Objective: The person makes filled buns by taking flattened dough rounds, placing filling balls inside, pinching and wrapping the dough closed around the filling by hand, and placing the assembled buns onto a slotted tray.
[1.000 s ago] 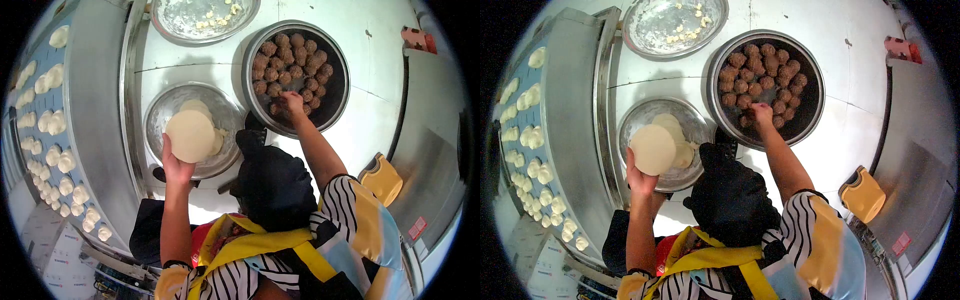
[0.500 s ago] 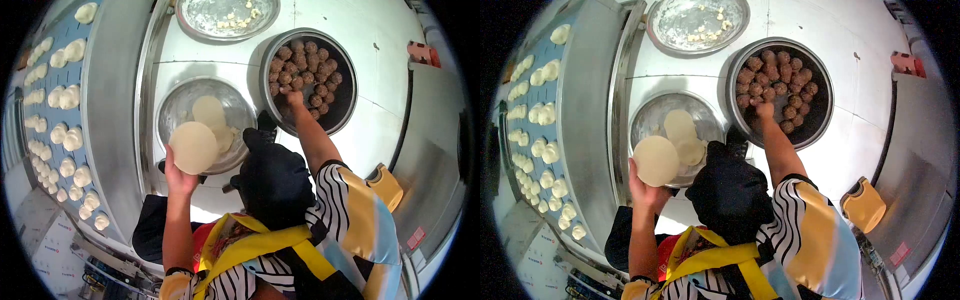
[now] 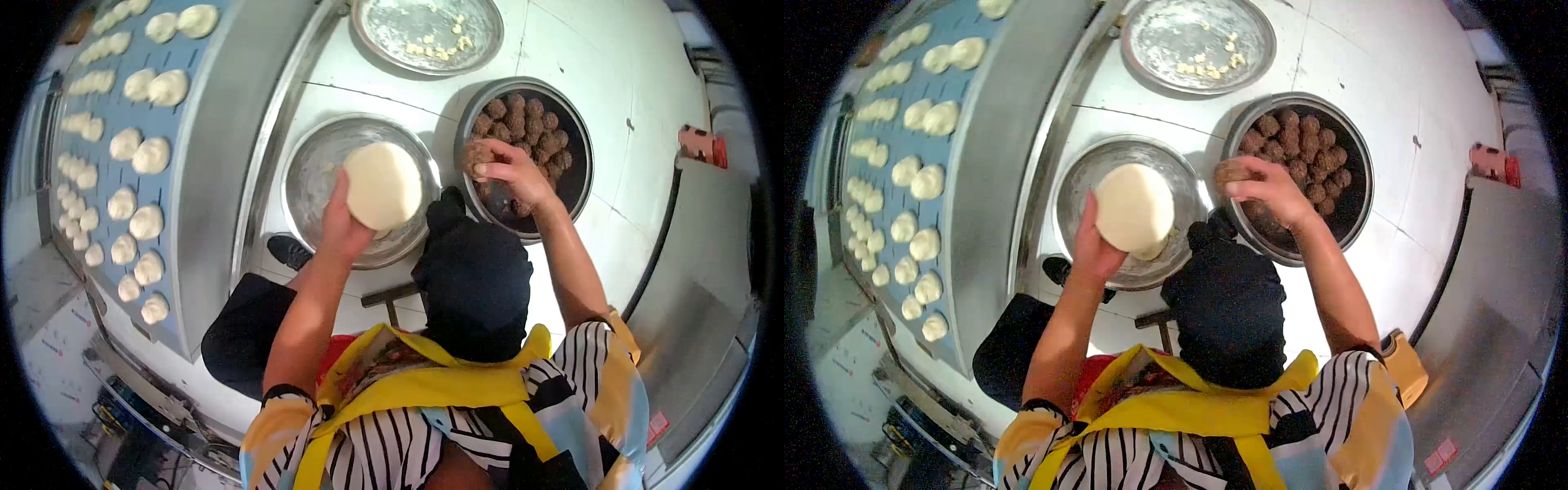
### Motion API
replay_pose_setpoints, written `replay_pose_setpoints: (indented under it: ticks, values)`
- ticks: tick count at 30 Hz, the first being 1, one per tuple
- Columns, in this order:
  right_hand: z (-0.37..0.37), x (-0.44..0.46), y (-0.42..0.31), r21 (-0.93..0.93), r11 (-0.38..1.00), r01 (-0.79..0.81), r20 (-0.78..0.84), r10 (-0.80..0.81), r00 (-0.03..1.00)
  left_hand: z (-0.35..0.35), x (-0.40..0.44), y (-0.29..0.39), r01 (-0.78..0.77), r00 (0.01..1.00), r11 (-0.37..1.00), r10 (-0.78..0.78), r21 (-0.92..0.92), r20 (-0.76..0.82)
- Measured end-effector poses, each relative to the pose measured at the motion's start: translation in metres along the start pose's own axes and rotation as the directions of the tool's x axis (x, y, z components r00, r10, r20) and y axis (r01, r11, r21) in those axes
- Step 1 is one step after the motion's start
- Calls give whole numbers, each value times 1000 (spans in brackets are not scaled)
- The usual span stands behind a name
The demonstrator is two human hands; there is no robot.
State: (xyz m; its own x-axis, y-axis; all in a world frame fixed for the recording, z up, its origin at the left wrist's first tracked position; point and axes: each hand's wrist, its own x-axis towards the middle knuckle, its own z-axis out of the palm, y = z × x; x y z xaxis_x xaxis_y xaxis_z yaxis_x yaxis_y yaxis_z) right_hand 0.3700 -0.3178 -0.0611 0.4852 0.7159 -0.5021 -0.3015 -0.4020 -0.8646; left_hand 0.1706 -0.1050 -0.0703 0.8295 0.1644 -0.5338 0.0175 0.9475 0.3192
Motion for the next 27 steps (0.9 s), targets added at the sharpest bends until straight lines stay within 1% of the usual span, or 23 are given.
replay_pose_setpoints:
  ticks: [1,3,4,6,9,10,11,12,13,14,15,16,17,18,19,20,21,22,23,24,25,26,27]
  values:
    - [59,-13,-92,-405,897,178,313,-47,949,14,-5,-13,51,996,996,-46,-75,75]
    - [68,-48,-83,-421,882,211,320,-73,944,24,-42,-35,-8,986,999,16,-50,163]
    - [75,-27,-92,-535,784,316,318,-160,934,26,-32,-21,-8,993,996,18,-86,115]
    - [116,-47,-101,-726,465,507,348,-387,854,25,-64,-12,-48,983,986,75,-159,168]
    - [151,-61,-103,-709,391,587,408,-452,793,22,-89,1,-121,973,972,157,-202,169]
    - [161,-57,-96,-687,331,647,431,-532,729,20,-98,2,-142,971,968,176,-205,159]
    - [168,-59,-94,-674,366,641,423,-521,742,19,-106,4,-160,970,966,192,-205,149]
    - [176,-61,-94,-664,397,634,412,-514,753,12,-111,5,-175,955,961,218,-212,202]
    - [185,-62,-95,-653,424,627,402,-508,762,6,-118,6,-213,947,957,252,-197,199]
    - [193,-65,-95,-597,439,671,402,-561,724,1,-125,5,-250,940,950,284,-185,189]
    - [201,-67,-96,-627,397,670,414,-558,719,-4,-132,3,-283,933,944,312,-172,178]
    - [208,-70,-96,-655,360,664,422,-555,717,-9,-136,4,-393,885,919,390,-43,253]
    - [216,-74,-95,-682,325,655,426,-552,717,-13,-143,4,-416,887,909,403,10,225]
    - [219,-76,-98,-654,257,711,470,-599,648,-16,-147,4,-440,885,896,420,66,203]
    - [220,-76,-106,-623,382,683,416,-578,702,-17,-149,7,-464,879,877,439,120,187]
    - [217,-78,-115,-582,505,637,362,-541,759,-19,-154,8,-440,897,890,429,123,102]
    - [212,-79,-118,-531,623,574,313,-486,816,-20,-162,9,-422,905,903,415,76,98]
    - [206,-69,-110,-402,791,462,167,-433,886,-19,-170,11,-406,910,913,402,28,99]
    - [201,-58,-105,-346,870,352,198,-299,934,-17,-177,13,-390,915,921,389,-16,103]
    - [197,-49,-104,-291,929,227,234,-161,959,-15,-183,12,-378,924,925,380,-47,49]
    - [195,-45,-102,-238,967,92,276,-24,961,-15,-186,10,-373,925,928,374,-18,65]
    - [196,-43,-98,-143,987,76,345,-22,938,-14,-188,10,-369,927,929,367,10,79]
    - [198,-43,-95,-143,986,86,352,-31,935,-13,-190,8,-364,929,931,360,37,90]
